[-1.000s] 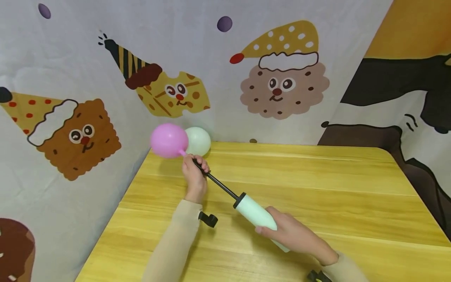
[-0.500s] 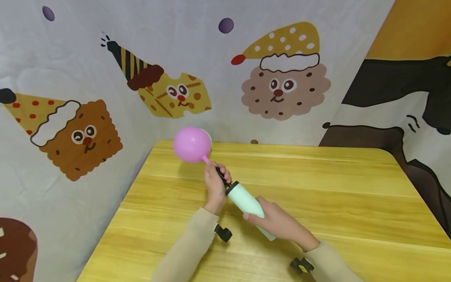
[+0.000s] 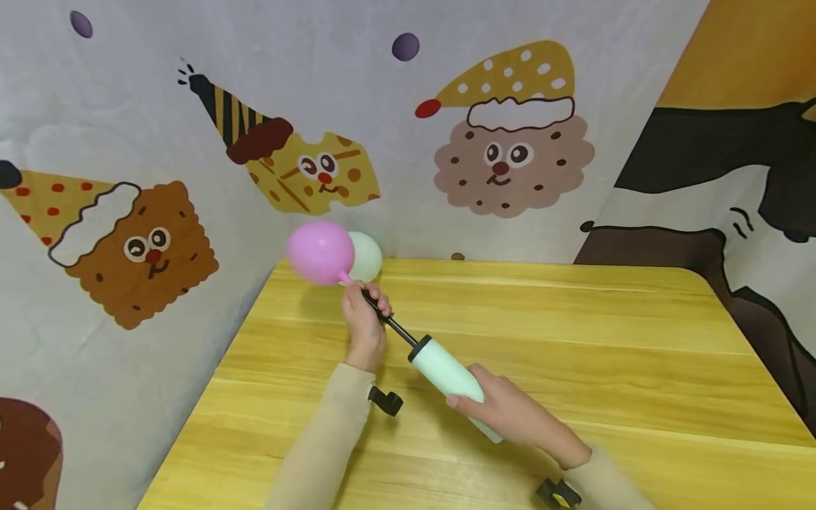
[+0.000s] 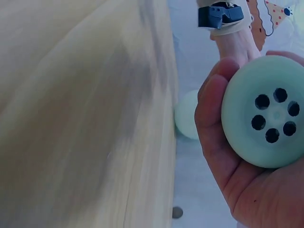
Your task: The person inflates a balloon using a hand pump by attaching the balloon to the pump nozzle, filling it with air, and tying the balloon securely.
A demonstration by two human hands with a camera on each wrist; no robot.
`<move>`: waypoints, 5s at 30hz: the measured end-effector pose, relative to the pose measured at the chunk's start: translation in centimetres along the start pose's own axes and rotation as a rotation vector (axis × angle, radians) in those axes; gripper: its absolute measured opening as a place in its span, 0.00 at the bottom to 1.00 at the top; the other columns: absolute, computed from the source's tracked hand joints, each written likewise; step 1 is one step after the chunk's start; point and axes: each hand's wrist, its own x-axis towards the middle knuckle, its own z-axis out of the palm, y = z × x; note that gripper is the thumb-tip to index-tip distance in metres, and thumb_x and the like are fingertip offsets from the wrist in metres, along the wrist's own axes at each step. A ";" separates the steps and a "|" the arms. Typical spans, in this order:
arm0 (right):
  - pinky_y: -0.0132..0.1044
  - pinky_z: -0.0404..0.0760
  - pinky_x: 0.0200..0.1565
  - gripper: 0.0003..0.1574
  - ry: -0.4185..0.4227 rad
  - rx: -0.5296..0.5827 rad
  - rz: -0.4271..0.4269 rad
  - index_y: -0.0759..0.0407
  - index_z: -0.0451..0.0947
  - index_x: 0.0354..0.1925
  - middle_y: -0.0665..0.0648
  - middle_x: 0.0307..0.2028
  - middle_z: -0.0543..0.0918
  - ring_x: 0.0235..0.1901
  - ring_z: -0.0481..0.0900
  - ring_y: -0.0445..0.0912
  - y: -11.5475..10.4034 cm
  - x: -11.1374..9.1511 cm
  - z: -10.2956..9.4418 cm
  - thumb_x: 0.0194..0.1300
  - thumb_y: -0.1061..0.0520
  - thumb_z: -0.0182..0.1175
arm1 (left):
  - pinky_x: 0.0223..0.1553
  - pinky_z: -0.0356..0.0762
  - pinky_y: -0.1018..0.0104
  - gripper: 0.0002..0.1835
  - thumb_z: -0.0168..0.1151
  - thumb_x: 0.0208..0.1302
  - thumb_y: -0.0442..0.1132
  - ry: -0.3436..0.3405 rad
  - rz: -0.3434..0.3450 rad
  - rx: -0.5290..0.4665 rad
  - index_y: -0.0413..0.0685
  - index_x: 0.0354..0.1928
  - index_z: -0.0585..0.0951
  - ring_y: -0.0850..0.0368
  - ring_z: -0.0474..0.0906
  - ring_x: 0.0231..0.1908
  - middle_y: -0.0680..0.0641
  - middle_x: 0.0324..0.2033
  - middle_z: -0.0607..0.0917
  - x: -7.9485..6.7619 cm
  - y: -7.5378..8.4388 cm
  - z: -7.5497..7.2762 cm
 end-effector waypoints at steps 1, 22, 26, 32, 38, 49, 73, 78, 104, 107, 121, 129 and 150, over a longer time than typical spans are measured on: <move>0.39 0.83 0.26 0.36 -0.004 -0.010 -0.004 0.66 0.70 0.62 0.53 0.35 0.83 0.29 0.82 0.46 0.1 -0.5 -0.2 0.75 0.39 0.60 | 0.14 0.66 0.74 0.19 0.34 0.83 0.40 0.012 0.011 -0.008 0.48 0.29 0.67 0.64 0.66 0.14 0.54 0.19 0.71 0.5 0.4 -0.3; 0.38 0.83 0.22 0.35 0.006 -0.045 -0.028 0.67 0.71 0.57 0.52 0.31 0.82 0.25 0.82 0.43 0.5 0.8 0.9 0.75 0.38 0.60 | 0.14 0.66 0.75 0.20 0.34 0.84 0.41 -0.011 -0.027 0.031 0.47 0.30 0.68 0.65 0.66 0.14 0.53 0.20 0.71 -2.0 -1.4 0.6; 0.38 0.83 0.22 0.34 0.021 -0.032 -0.041 0.67 0.71 0.57 0.53 0.32 0.82 0.25 0.82 0.44 0.1 2.0 0.7 0.75 0.38 0.60 | 0.14 0.67 0.75 0.20 0.34 0.85 0.43 -0.052 -0.048 0.048 0.45 0.32 0.68 0.65 0.66 0.15 0.53 0.20 0.71 -3.1 -2.0 1.3; 0.38 0.83 0.21 0.34 0.022 -0.010 -0.039 0.67 0.70 0.58 0.54 0.33 0.82 0.25 0.82 0.45 -0.1 2.4 0.7 0.76 0.39 0.59 | 0.16 0.68 0.74 0.20 0.34 0.86 0.45 -0.078 -0.058 0.062 0.46 0.33 0.68 0.64 0.67 0.16 0.54 0.21 0.71 -3.5 -2.2 1.4; 0.39 0.83 0.21 0.36 0.016 0.017 -0.010 0.68 0.69 0.60 0.56 0.32 0.82 0.26 0.83 0.47 0.0 1.5 1.0 0.76 0.38 0.58 | 0.16 0.69 0.74 0.20 0.33 0.85 0.44 -0.091 -0.059 0.085 0.46 0.32 0.68 0.64 0.67 0.16 0.53 0.21 0.71 -2.8 -1.5 0.9; 0.37 0.81 0.25 0.30 -0.014 -0.056 -0.011 0.62 0.71 0.60 0.51 0.34 0.81 0.27 0.80 0.41 1.4 -2.8 -0.6 0.75 0.40 0.60 | 0.15 0.66 0.74 0.20 0.34 0.83 0.38 0.017 0.014 -0.001 0.47 0.28 0.67 0.64 0.66 0.14 0.54 0.19 0.71 0.4 1.1 -1.2; 0.38 0.84 0.23 0.32 0.028 -0.014 -0.058 0.67 0.71 0.58 0.53 0.33 0.82 0.26 0.83 0.44 -0.1 2.1 1.0 0.77 0.40 0.58 | 0.15 0.66 0.75 0.20 0.33 0.86 0.47 -0.079 -0.058 0.035 0.47 0.34 0.67 0.65 0.66 0.15 0.54 0.21 0.70 -3.5 -1.6 1.3; 0.39 0.84 0.21 0.32 0.027 0.015 -0.050 0.67 0.70 0.58 0.55 0.32 0.82 0.25 0.83 0.47 -0.2 2.3 1.0 0.77 0.40 0.58 | 0.15 0.66 0.75 0.19 0.34 0.85 0.45 -0.062 -0.063 0.037 0.48 0.33 0.67 0.66 0.66 0.15 0.55 0.21 0.70 -3.3 -1.9 1.2; 0.38 0.82 0.24 0.30 -0.025 -0.052 -0.029 0.63 0.70 0.60 0.51 0.33 0.81 0.26 0.80 0.41 0.9 -1.5 -0.3 0.77 0.40 0.58 | 0.14 0.65 0.75 0.18 0.34 0.84 0.40 0.039 0.037 -0.008 0.49 0.30 0.65 0.64 0.65 0.14 0.54 0.20 0.70 0.0 0.4 -0.6; 0.38 0.82 0.24 0.31 -0.015 -0.053 -0.026 0.64 0.71 0.59 0.51 0.32 0.81 0.26 0.81 0.42 0.7 -0.7 0.0 0.77 0.39 0.58 | 0.14 0.65 0.75 0.19 0.34 0.84 0.40 0.029 0.018 0.008 0.49 0.31 0.66 0.64 0.65 0.15 0.54 0.20 0.71 -0.6 -0.1 -0.3; 0.38 0.83 0.21 0.31 0.017 0.002 -0.061 0.68 0.71 0.56 0.55 0.32 0.81 0.24 0.82 0.45 -0.2 2.0 0.5 0.78 0.41 0.56 | 0.15 0.67 0.75 0.21 0.33 0.86 0.46 -0.073 -0.060 0.049 0.48 0.32 0.68 0.65 0.66 0.15 0.54 0.21 0.71 -3.3 -1.9 1.6; 0.39 0.83 0.21 0.31 0.010 0.029 -0.054 0.68 0.70 0.57 0.56 0.32 0.81 0.25 0.82 0.45 -0.2 2.1 0.4 0.78 0.41 0.57 | 0.16 0.68 0.74 0.20 0.34 0.86 0.46 -0.107 -0.087 0.054 0.48 0.33 0.68 0.64 0.68 0.16 0.54 0.21 0.71 -3.7 -2.3 1.5; 0.39 0.83 0.23 0.32 0.033 -0.009 0.011 0.66 0.70 0.59 0.54 0.33 0.81 0.27 0.82 0.45 0.2 -0.6 0.2 0.77 0.39 0.57 | 0.20 0.71 0.73 0.18 0.36 0.85 0.42 -0.012 -0.025 -0.011 0.49 0.31 0.67 0.62 0.69 0.19 0.54 0.22 0.71 -1.9 -0.9 1.4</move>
